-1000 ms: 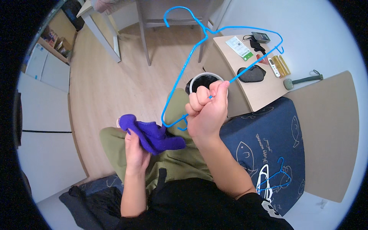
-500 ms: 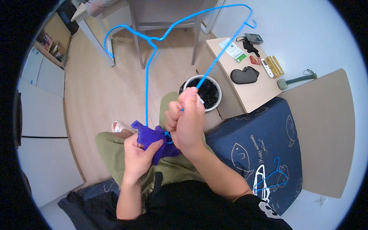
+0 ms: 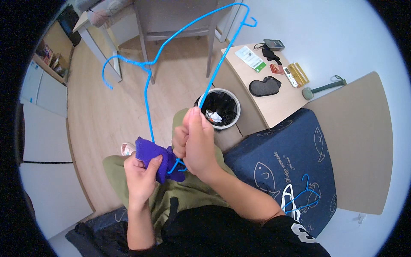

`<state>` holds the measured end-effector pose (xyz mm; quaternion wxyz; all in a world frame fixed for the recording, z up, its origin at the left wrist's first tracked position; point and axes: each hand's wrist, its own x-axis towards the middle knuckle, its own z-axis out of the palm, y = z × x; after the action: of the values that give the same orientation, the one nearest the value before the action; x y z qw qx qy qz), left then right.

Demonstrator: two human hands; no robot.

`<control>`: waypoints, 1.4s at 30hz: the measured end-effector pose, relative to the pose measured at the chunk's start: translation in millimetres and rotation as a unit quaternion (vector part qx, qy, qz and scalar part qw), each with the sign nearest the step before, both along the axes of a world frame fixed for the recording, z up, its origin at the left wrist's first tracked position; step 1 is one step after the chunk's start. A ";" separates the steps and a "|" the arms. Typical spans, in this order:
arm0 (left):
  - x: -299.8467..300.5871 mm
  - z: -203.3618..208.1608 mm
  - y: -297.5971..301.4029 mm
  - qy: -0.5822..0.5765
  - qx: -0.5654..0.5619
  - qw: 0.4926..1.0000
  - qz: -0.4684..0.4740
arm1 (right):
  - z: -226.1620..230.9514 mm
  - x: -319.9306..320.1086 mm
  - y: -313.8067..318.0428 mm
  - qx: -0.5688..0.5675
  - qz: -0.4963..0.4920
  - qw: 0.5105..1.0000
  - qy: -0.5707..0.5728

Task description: The person sits on a bed and hangs several garments on plastic hangers. They place a purple sock on a blue hanger, then hang black shorts, a black polo shirt, and a black jacket, adjusting each item before setting it aside.

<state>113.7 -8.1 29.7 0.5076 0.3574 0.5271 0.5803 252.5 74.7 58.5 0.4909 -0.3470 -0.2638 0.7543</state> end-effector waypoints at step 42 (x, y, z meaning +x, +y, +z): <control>-12.3 1.8 50.9 -0.332 0.010 0.926 0.179 | -83.5 2.8 -75.5 0.290 0.023 0.941 -0.170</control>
<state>101.4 42.8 31.5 0.5378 0.0493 0.3782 0.7519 255.3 -0.7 -25.0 0.5005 -0.3066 -0.5590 0.5856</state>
